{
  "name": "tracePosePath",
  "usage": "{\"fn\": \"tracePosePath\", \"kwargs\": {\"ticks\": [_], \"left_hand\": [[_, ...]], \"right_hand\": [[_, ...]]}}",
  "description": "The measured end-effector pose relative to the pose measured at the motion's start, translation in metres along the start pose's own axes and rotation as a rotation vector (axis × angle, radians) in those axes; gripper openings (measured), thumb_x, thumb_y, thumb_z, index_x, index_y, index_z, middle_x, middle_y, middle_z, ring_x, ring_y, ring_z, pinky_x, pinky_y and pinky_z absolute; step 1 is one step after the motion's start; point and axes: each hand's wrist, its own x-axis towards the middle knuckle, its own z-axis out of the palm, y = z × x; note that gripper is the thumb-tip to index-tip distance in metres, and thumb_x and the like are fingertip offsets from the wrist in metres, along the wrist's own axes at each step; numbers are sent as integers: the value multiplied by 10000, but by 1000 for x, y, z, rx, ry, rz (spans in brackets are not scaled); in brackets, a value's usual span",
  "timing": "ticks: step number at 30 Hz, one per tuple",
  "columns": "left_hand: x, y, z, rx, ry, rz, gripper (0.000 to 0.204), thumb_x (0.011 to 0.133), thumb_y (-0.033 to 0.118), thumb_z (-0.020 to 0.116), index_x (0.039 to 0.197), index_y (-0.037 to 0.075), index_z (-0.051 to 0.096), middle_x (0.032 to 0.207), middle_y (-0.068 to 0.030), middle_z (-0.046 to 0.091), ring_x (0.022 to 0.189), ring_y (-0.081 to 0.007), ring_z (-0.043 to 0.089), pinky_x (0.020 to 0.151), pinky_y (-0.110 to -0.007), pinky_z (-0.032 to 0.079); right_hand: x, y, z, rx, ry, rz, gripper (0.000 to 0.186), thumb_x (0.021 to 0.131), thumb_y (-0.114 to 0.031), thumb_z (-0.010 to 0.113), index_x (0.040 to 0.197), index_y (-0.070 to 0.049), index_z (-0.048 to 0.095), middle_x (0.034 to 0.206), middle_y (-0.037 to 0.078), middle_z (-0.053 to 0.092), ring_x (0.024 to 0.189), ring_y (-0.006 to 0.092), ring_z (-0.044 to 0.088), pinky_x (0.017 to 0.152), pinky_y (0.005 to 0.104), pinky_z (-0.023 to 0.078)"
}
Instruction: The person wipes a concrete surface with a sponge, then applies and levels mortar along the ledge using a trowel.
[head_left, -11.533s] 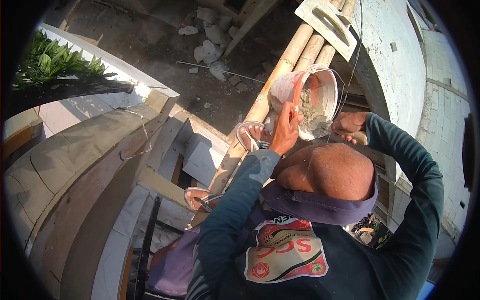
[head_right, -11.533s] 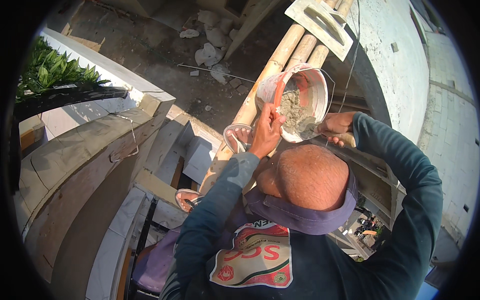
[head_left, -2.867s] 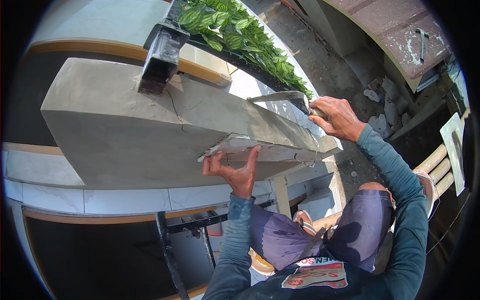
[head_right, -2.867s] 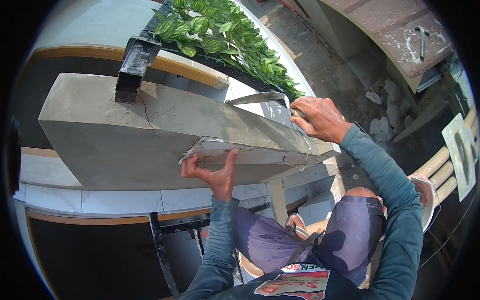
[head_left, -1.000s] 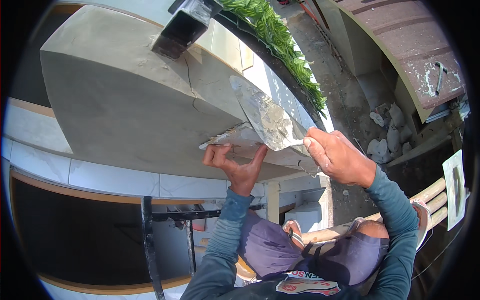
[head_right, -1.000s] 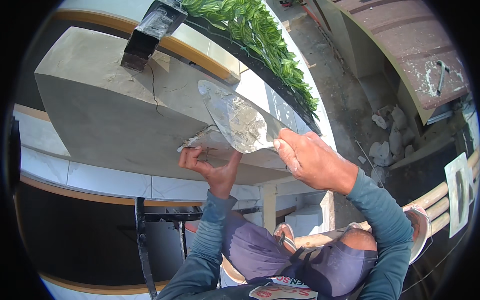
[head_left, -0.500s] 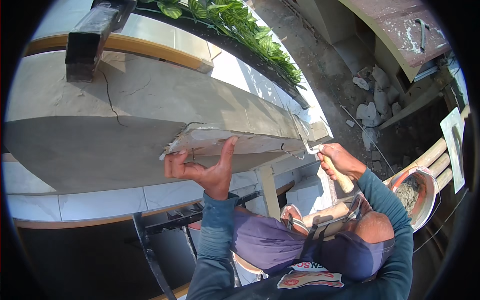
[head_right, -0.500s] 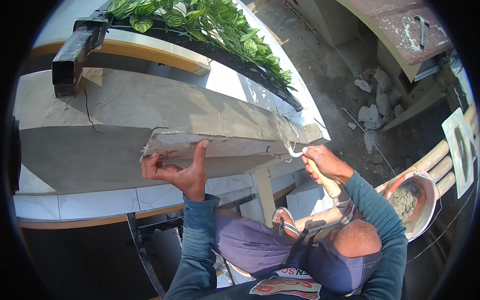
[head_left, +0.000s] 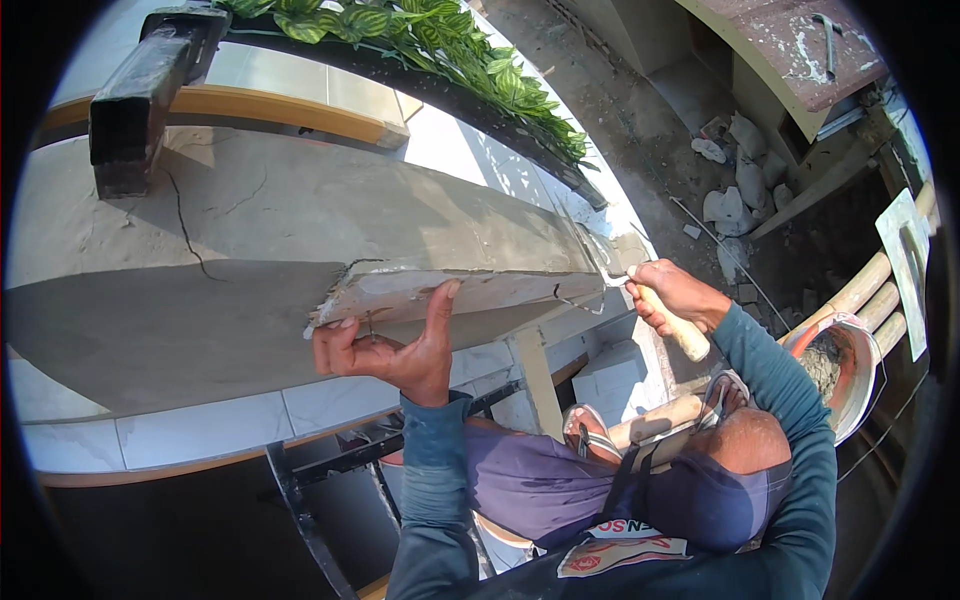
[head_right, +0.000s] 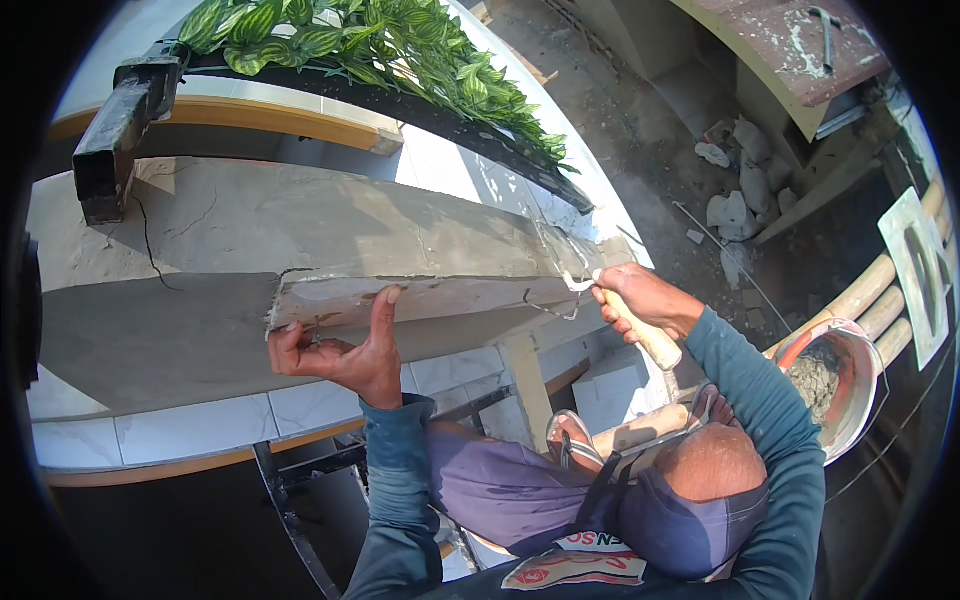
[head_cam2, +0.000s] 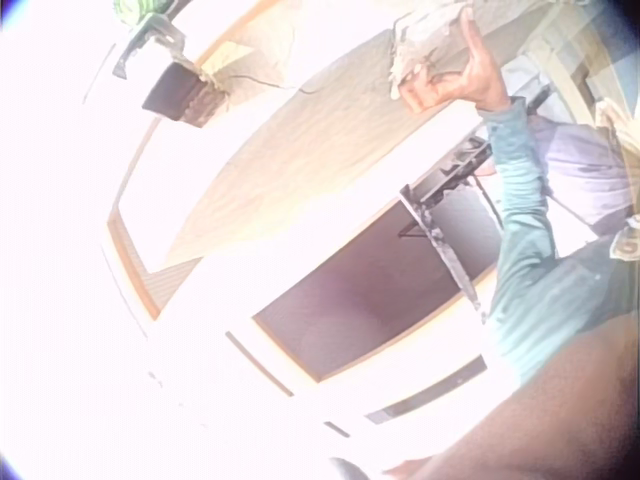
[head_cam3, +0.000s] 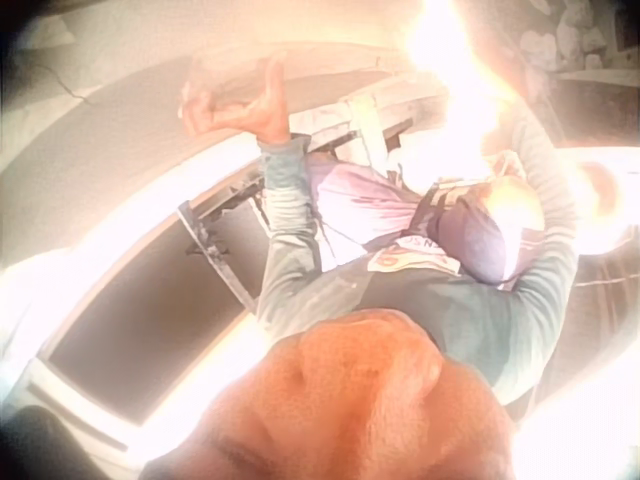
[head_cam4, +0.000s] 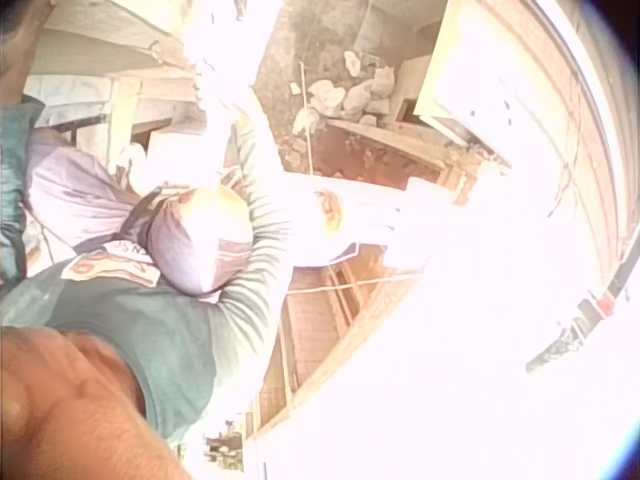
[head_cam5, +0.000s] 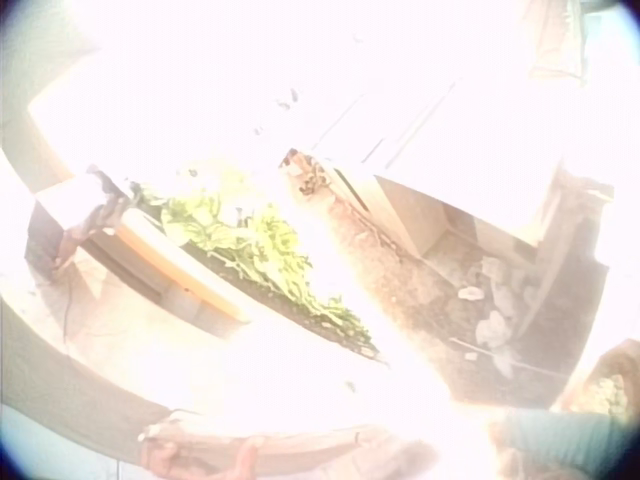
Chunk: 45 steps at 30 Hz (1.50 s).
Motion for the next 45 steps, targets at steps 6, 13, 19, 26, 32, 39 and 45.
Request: {"fn": "tracePosePath", "kwargs": {"ticks": [6, 13, 19, 26, 32, 39, 45], "left_hand": [[-3, -4, 0, -4, 16, -2, 909, 564, 200, 944, 1192, 119, 292, 1194, -79, 251, 1155, -245, 326, 1019, -397, 311], [0, -8, -4, -72, 50, 32, 911, 566, 149, 932, 1193, 137, 272, 1233, -90, 254, 1201, -276, 340, 1047, -426, 313], [-2, 0, 6, -82, 13, -6, 919, 554, 162, 938, 1178, 131, 264, 1214, -83, 248, 1201, -275, 335, 1063, -427, 352], [0, -8, -4, -67, 31, 11, 929, 545, 167, 946, 1169, 120, 259, 1176, -62, 237, 1167, -266, 327, 1060, -424, 372], [1, -1, 2, -48, 24, 6, 928, 545, 148, 940, 1171, 115, 256, 1172, -59, 237, 1165, -263, 326, 1062, -420, 374], [-2, -1, -2, -26, 12, 0, 927, 546, 159, 943, 1168, 116, 257, 1176, -73, 236, 1174, -270, 325, 1068, -428, 378], [0, 1, 0, -65, 25, 30, 907, 566, 100, 917, 1192, 151, 263, 1215, -81, 266, 1172, -258, 349, 1020, -407, 321]], "right_hand": [[-6, -16, 32, -95, -93, 14, 291, 970, -308, 409, 789, -83, 444, 620, 5, 449, 428, 64, 400, 345, 231, 368], [-25, -31, 30, 18, -268, -80, 273, 957, -285, 402, 799, -70, 457, 605, 3, 444, 426, 63, 397, 343, 234, 363], [16, 5, 27, -219, 61, -137, 300, 970, -273, 384, 771, -57, 442, 590, 16, 456, 410, 70, 443, 328, 237, 390], [-49, -53, 69, -359, -243, -307, 333, 975, -277, 351, 766, -32, 435, 603, 31, 471, 439, 90, 477, 369, 256, 415], [29, 26, 0, -480, 73, -265, 349, 992, -278, 350, 769, -23, 435, 598, 42, 472, 429, 117, 482, 360, 265, 414], [25, 28, -5, -79, 53, 38, 293, 964, -273, 399, 765, -61, 441, 601, 33, 453, 428, 92, 443, 343, 257, 394], [-34, -53, 74, -264, -233, -230, 306, 960, -291, 384, 797, -45, 465, 606, 16, 468, 444, 77, 457, 365, 246, 414]]}}
